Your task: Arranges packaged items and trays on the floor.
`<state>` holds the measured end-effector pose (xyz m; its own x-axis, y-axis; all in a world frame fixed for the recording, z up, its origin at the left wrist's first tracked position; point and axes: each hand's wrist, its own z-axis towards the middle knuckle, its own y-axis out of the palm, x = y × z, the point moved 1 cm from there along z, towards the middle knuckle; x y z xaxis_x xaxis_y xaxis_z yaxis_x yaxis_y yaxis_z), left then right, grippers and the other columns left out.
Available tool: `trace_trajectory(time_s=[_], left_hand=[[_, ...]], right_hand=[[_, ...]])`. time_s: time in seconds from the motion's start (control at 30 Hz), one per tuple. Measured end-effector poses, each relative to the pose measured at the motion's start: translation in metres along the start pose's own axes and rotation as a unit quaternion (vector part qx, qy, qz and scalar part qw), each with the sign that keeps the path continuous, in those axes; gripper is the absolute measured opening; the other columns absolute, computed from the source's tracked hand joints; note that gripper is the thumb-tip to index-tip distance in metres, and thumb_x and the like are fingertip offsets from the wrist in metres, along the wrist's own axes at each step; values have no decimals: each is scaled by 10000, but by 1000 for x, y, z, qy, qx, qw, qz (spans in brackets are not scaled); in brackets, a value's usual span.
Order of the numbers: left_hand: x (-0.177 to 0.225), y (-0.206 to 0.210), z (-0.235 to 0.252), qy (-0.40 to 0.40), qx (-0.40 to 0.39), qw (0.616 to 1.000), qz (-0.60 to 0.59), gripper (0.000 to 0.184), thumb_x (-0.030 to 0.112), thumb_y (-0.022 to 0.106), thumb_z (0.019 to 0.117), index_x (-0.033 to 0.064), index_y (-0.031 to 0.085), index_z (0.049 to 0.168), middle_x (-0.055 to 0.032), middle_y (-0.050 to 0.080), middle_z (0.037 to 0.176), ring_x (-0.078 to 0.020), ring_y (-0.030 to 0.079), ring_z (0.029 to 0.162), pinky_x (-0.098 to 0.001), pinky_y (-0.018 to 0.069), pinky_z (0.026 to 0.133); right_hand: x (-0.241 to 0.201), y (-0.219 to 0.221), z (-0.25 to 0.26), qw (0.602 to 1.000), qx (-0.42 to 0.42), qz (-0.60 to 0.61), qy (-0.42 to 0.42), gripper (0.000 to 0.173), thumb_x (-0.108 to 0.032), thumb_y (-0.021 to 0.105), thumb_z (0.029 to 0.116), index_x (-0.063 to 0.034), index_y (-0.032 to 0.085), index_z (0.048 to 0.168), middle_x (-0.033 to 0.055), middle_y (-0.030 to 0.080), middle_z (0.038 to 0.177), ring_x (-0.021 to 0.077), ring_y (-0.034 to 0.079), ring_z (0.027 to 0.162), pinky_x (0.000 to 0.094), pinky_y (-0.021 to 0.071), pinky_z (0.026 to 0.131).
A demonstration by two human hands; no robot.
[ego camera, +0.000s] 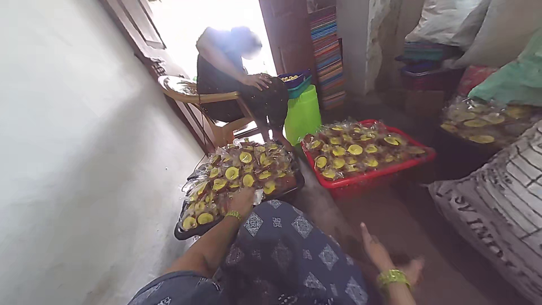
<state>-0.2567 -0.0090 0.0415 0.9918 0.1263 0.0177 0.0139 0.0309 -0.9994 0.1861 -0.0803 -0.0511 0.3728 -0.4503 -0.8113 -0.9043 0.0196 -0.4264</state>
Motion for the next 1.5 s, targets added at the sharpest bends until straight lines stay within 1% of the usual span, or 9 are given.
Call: trace_trajectory(time_s=[0.07, 0.2, 0.37, 0.63, 0.8, 1.1, 1.23, 1.37, 1.5], left_hand=[[2, -2, 1, -2, -3, 1000, -3, 326, 180, 522, 1030, 44, 669, 1288, -246, 640, 1310, -450, 598, 1242, -669, 457, 1031], [3, -4, 3, -13, -20, 1000, -6, 349, 210, 506, 1044, 38, 650, 1311, -262, 617, 1340, -461, 572, 1273, -681, 429, 1049], [3, -2, 2, -20, -1, 1000, 0, 358, 220, 503, 1053, 47, 634, 1339, -263, 601, 1362, -471, 582, 1253, -663, 463, 1026], [3, 6, 9, -42, 10, 999, 28, 313, 236, 532, 1043, 73, 690, 1259, -224, 659, 1286, -439, 638, 1183, -646, 514, 961], [3, 2, 7, -41, -8, 999, 20, 349, 187, 510, 1049, 57, 634, 1348, -228, 600, 1387, -429, 566, 1298, -628, 447, 1067], [0, 3, 7, -33, -22, 999, 11, 362, 254, 517, 1044, 60, 653, 1319, -221, 607, 1384, -430, 560, 1301, -640, 431, 1077], [0, -1, 10, -34, -21, 999, 10, 339, 246, 535, 1034, 70, 670, 1290, -211, 636, 1339, -428, 597, 1252, -639, 471, 1033], [-1, 1, 7, -29, -32, 999, 5, 337, 258, 537, 1036, 69, 675, 1278, -210, 646, 1323, -429, 606, 1238, -648, 478, 1017], [-3, 1, 9, -28, -24, 999, 10, 328, 248, 535, 1033, 85, 677, 1281, -201, 645, 1327, -423, 602, 1244, -646, 479, 1017]], right_hand=[[-19, -9, -22, 965, -22, 261, -31, 705, -557, 261, 1100, 3, 543, 1421, 187, 622, 1368, 282, 607, 1250, 479, 501, 1044], [-43, -25, -36, 765, -217, 593, -127, 1065, -857, 85, 914, -7, 433, 1453, 211, 628, 1356, 361, 664, 1192, 532, 572, 974], [-61, -26, -55, 675, -334, 634, -177, 1129, -943, 347, 802, -37, 483, 1461, 226, 599, 1412, 396, 611, 1276, 553, 529, 1039], [-84, 21, -108, 589, -573, 540, -182, 1222, -1013, 237, 732, -96, 482, 1501, 214, 507, 1524, 442, 496, 1388, 633, 437, 1105], [-88, -1, -98, 557, -464, 660, -197, 1142, -951, 384, 775, -96, 423, 1532, 237, 529, 1496, 444, 536, 1351, 569, 498, 1058], [-44, -22, -29, 578, -38, 813, -57, 982, -799, 154, 970, -25, 180, 1573, 258, 500, 1482, 375, 580, 1317, 489, 515, 1071], [-60, -25, -46, 617, -210, 739, -169, 1005, -860, 179, 915, -89, 343, 1537, 208, 545, 1479, 375, 581, 1326, 500, 528, 1056], [-74, -24, -72, 671, -402, 574, -241, 890, -886, 332, 858, -224, 670, 1348, 118, 709, 1289, 314, 707, 1132, 470, 617, 851], [-59, 8, -48, 878, -257, 376, -146, 745, -573, 162, 1089, -6, 588, 1322, 175, 719, 1207, 313, 728, 1050, 490, 614, 879]])
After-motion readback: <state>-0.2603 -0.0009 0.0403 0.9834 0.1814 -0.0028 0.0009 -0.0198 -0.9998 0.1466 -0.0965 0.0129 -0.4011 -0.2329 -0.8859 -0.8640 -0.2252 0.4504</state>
